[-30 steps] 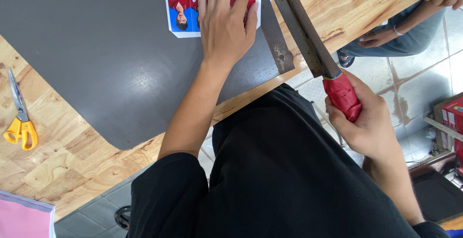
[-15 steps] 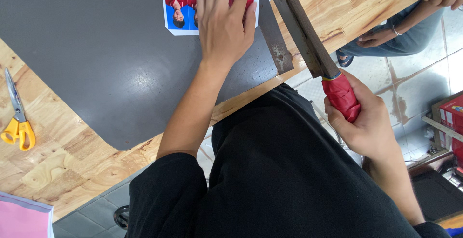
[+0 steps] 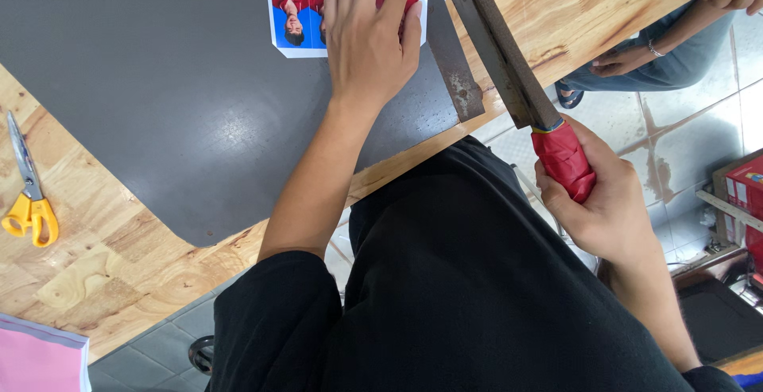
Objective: The person retrieves a sheet of passport-style photos from a folder and places it on a cutting mat. Using a guillotine paper cutter, they trim the sheet into individual portrait photos. The cut photos are then gathered and stacked on the mat.
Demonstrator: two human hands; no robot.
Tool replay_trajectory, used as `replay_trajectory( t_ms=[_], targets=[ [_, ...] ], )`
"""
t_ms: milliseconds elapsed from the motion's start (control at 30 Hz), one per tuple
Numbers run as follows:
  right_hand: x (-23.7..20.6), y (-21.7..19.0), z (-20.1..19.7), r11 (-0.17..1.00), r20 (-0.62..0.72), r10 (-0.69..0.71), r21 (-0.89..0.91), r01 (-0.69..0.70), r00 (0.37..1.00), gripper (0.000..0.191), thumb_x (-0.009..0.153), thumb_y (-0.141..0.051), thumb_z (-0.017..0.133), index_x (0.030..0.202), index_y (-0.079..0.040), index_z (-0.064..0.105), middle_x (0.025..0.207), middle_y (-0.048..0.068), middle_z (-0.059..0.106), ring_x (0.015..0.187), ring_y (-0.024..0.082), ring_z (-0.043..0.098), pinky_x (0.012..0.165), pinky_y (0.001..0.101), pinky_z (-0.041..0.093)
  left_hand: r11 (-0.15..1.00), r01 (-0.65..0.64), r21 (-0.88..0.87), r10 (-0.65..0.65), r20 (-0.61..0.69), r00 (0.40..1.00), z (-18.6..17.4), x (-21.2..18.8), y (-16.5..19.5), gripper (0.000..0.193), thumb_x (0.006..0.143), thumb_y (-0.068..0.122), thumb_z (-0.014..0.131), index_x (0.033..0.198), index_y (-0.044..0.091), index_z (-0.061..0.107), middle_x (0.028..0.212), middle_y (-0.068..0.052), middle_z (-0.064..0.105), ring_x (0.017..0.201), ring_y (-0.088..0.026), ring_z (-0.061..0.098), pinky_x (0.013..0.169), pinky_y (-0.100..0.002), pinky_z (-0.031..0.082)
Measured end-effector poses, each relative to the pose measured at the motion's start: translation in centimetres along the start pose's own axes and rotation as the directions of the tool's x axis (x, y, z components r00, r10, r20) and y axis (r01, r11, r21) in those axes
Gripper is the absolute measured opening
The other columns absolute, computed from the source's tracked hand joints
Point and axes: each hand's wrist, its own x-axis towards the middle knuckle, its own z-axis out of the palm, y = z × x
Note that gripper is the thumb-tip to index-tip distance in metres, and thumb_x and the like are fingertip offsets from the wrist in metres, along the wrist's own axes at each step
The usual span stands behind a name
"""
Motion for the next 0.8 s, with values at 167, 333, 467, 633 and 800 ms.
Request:
replay_trajectory(
  t_ms=[167,333,467,633,800],
  targets=[
    [-0.2,0.6,0.0,1.000,-0.003,-0.005,-0.016,0.005,1.000,0.067,0.079,0.002,0.065,0.145,0.000,0.056,0.091,0.006,0.067,0.082,0.012,0.065,0.075,0.0267,0.052,1.000,0.001,0.004,-0.001,-0.002,1.000,-0.2,0.0,0.1,0.038,0.105,0.021,0.067,0.142,0.010,0.064,0.148,-0.014,0.050,0.145,-0.037,0.043,0.128,-0.060,0.019],
    [0.3,1.6,0.5,1.000,0.010,-0.024,0.016,0.024,1.000,0.069,0.080,0.001,0.065,0.149,-0.002,0.052,0.092,0.006,0.068,0.081,0.011,0.067,0.075,0.0264,0.053,1.000,0.024,-0.006,-0.023,0.016,1.000,-0.7,0.2,0.3,0.038,0.105,0.020,0.068,0.141,0.009,0.065,0.150,-0.014,0.050,0.146,-0.037,0.042,0.129,-0.060,0.019],
    [1.4,1.3,1.5,0.999,-0.012,-0.045,-0.010,0.045,0.999,0.068,0.082,0.000,0.065,0.149,-0.004,0.052,0.091,0.007,0.069,0.079,0.011,0.066,0.076,0.0270,0.054,0.999,0.025,-0.031,-0.025,0.018,1.000,-1.0,0.5,0.6,0.036,0.104,0.021,0.069,0.138,0.009,0.066,0.152,-0.015,0.048,0.149,-0.038,0.039,0.128,-0.059,0.019],
    [-0.8,-1.4,-2.1,0.998,0.045,0.019,-0.055,-0.016,0.999,0.074,0.079,0.000,0.068,0.151,-0.003,0.053,0.087,0.008,0.068,0.072,0.013,0.064,0.068,0.0280,0.052,1.000,0.003,-0.004,-0.003,0.066,0.998,-1.8,0.6,0.7,0.038,0.103,0.014,0.070,0.140,0.006,0.066,0.145,-0.020,0.046,0.149,-0.042,0.036,0.128,-0.063,0.013],
    [-1.8,-3.5,-3.9,0.993,0.020,-0.017,-0.116,0.019,1.000,0.073,0.078,-0.003,0.074,0.147,0.001,0.052,0.087,0.006,0.069,0.070,0.011,0.062,0.065,0.0257,0.051,0.997,-0.001,0.075,-0.009,0.132,0.991,-3.5,-1.0,1.0,0.041,0.092,0.003,0.068,0.131,0.015,0.069,0.148,-0.016,0.050,0.149,-0.038,0.041,0.127,-0.060,0.021]
  ],
)
